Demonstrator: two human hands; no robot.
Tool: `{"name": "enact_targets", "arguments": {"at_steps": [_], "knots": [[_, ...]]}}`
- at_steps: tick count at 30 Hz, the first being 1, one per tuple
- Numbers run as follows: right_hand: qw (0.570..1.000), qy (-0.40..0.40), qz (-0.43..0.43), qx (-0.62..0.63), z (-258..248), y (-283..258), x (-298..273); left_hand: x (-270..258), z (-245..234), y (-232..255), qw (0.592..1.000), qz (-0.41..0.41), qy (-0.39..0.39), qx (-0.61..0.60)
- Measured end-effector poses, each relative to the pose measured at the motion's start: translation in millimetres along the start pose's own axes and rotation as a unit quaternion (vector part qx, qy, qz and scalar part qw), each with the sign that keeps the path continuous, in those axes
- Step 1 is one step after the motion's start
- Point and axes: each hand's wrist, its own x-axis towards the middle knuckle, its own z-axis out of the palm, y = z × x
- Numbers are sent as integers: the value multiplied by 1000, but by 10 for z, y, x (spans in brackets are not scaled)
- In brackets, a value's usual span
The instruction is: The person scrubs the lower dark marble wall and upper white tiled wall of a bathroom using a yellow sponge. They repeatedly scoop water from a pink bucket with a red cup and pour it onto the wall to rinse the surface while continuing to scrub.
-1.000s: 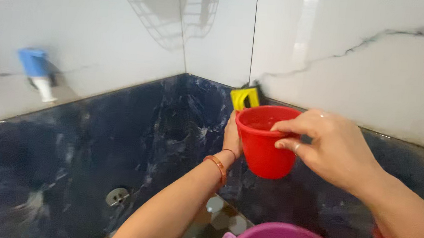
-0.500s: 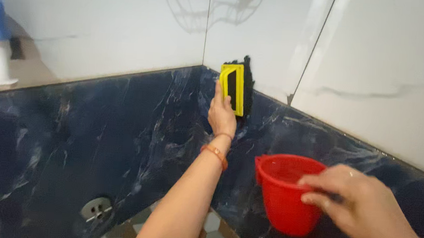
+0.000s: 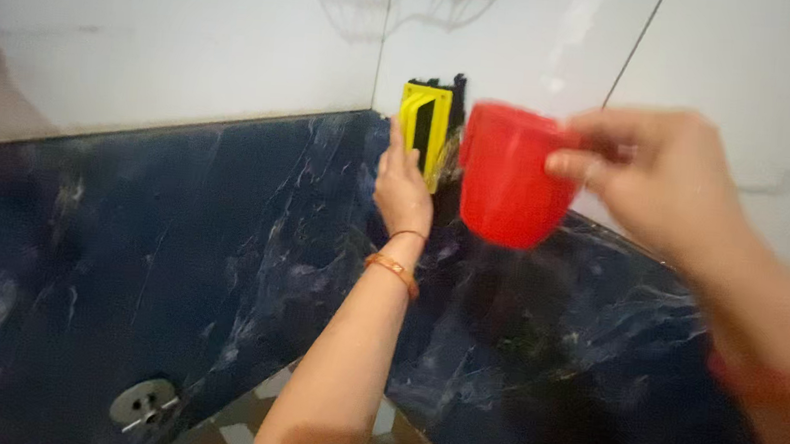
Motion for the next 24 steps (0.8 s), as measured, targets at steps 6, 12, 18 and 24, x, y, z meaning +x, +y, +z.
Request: {"name": "enact_targets", "arguments": {"at_steps": [6, 12, 18, 24], "knots": [[990, -8, 32, -139, 602, 295, -990, -449, -41, 32, 998, 22, -63, -9], [990, -18, 72, -122, 1249, 572, -1830, -490, -227, -291, 996, -57, -63, 27], [993, 14, 85, -80, 1443, 671, -2124, -968, -244, -320, 987, -108, -103, 63], [995, 33, 57, -69, 1392, 859, -2326, -912, -126, -835, 982, -90, -111, 122]]}}
